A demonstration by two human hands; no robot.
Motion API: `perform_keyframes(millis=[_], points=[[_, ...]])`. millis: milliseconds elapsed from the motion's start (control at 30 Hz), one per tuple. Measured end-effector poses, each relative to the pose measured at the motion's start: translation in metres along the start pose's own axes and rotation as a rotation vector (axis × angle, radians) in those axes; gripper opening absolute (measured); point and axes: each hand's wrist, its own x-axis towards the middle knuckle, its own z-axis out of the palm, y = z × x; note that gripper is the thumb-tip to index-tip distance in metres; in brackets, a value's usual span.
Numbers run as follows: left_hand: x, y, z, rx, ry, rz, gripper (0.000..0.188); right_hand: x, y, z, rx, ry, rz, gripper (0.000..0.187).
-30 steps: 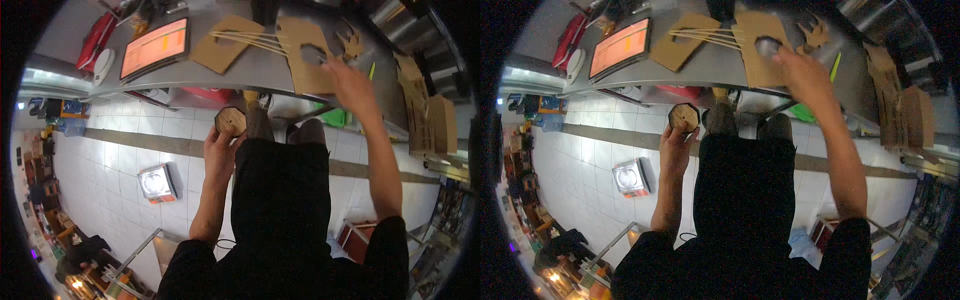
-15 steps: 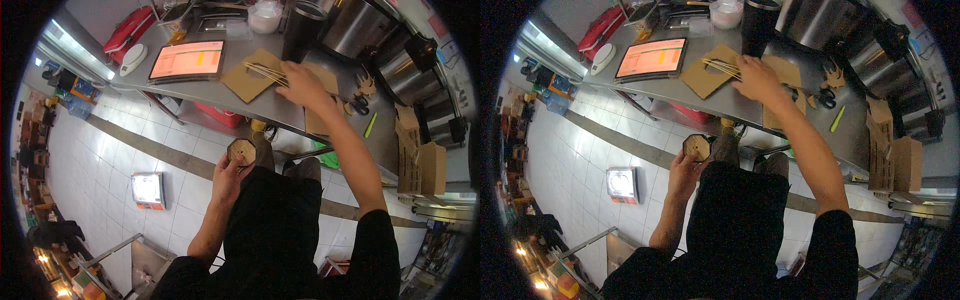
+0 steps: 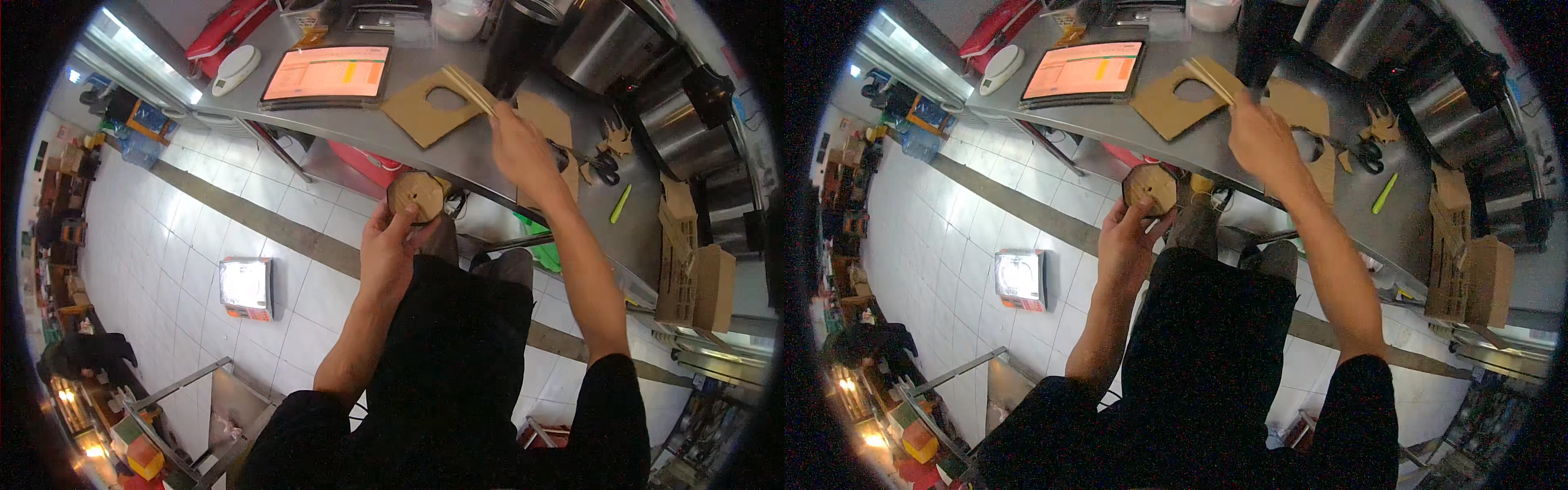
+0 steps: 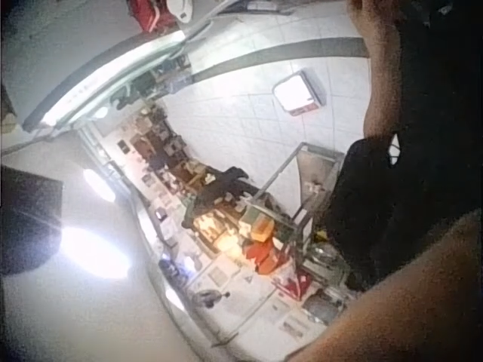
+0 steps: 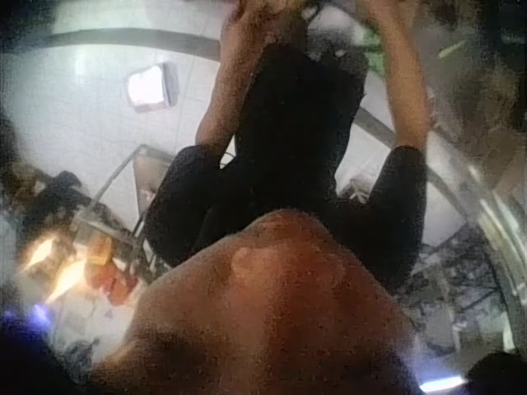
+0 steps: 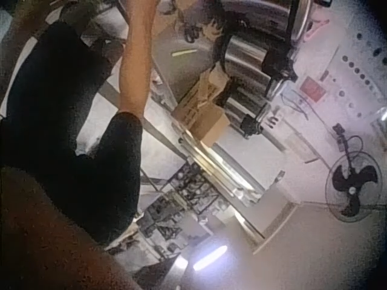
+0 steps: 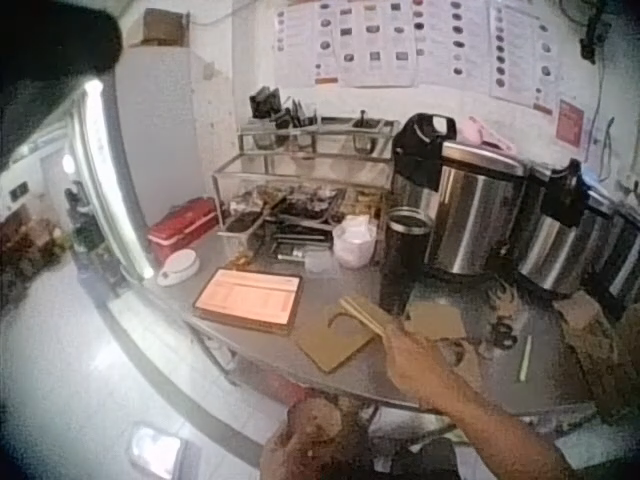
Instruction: Taping a wooden stick to a wooden disc to assemble a prop.
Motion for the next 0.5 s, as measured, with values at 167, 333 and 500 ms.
perform_keyframes(millis=[167, 333, 500], points=[[0.004, -0.022, 0.004, 0.063, 0.044, -0.006, 0.032, -0.104, -0.027, -0.023, 0.627, -0.199, 0.318, 0.016], [-0.001, -0.058, 0.005, 0.219, 0.035, -0.01, 0.031, -0.181, -0.047, -0.001, 0.702, -0.238, 0.482, 0.014], [-0.013, -0.08, 0.009, 0.247, 0.029, -0.021, 0.022, -0.214, -0.049, 0.015, 0.546, 0.01, 0.363, 0.026]])
